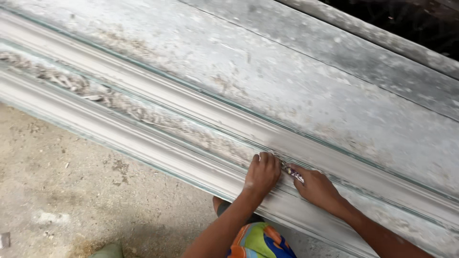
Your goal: The person uses a scraper to remove dust and debris from the grooves of long white molding pieces. The person works along the length of the molding, clearing out accumulated material.
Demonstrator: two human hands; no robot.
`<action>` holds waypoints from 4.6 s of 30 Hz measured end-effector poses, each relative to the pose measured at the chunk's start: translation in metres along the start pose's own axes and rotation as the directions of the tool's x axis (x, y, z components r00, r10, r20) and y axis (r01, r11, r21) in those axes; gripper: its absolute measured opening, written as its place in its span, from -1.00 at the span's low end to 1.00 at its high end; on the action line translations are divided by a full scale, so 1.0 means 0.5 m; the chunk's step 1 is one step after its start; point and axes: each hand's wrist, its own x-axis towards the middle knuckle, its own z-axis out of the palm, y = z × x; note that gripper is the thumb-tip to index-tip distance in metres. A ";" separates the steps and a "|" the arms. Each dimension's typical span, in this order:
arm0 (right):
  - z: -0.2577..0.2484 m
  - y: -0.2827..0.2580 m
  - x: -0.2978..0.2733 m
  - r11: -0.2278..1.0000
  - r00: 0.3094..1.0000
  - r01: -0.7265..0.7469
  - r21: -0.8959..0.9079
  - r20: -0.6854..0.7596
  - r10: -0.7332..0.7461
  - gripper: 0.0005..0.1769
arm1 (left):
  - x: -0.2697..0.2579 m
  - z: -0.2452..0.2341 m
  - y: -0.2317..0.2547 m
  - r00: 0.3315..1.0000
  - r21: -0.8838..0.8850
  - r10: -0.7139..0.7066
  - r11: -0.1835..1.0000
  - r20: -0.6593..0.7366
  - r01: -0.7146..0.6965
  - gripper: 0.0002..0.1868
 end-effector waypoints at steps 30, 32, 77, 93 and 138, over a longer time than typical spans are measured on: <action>0.083 -1.071 0.557 0.988 0.989 0.148 -0.045 0.017 -0.147 -0.43 | -0.213 -0.294 -1.181 0.996 0.133 -0.052 0.989 -0.073 0.061 -0.83; 0.097 -1.209 0.633 0.980 0.980 0.199 -0.031 0.028 -0.198 -0.47 | -0.244 -0.320 -1.333 0.991 0.143 -0.112 0.982 -0.079 0.122 -0.80; 0.176 -1.668 0.881 0.977 0.983 0.166 -0.132 0.098 -0.154 -0.47 | -0.344 -0.485 -1.832 0.969 0.154 -0.237 0.962 0.074 0.224 -0.72; 0.179 -1.841 0.949 0.960 0.959 0.280 0.002 0.049 -0.279 -0.46 | -0.342 -0.588 -1.962 0.889 0.192 -0.445 0.887 0.104 0.421 -0.72; 0.330 -1.889 0.902 0.922 0.922 0.387 0.008 -0.003 -0.387 -0.42 | -0.500 -0.576 -2.002 0.958 0.358 -0.270 0.907 0.097 0.220 -0.87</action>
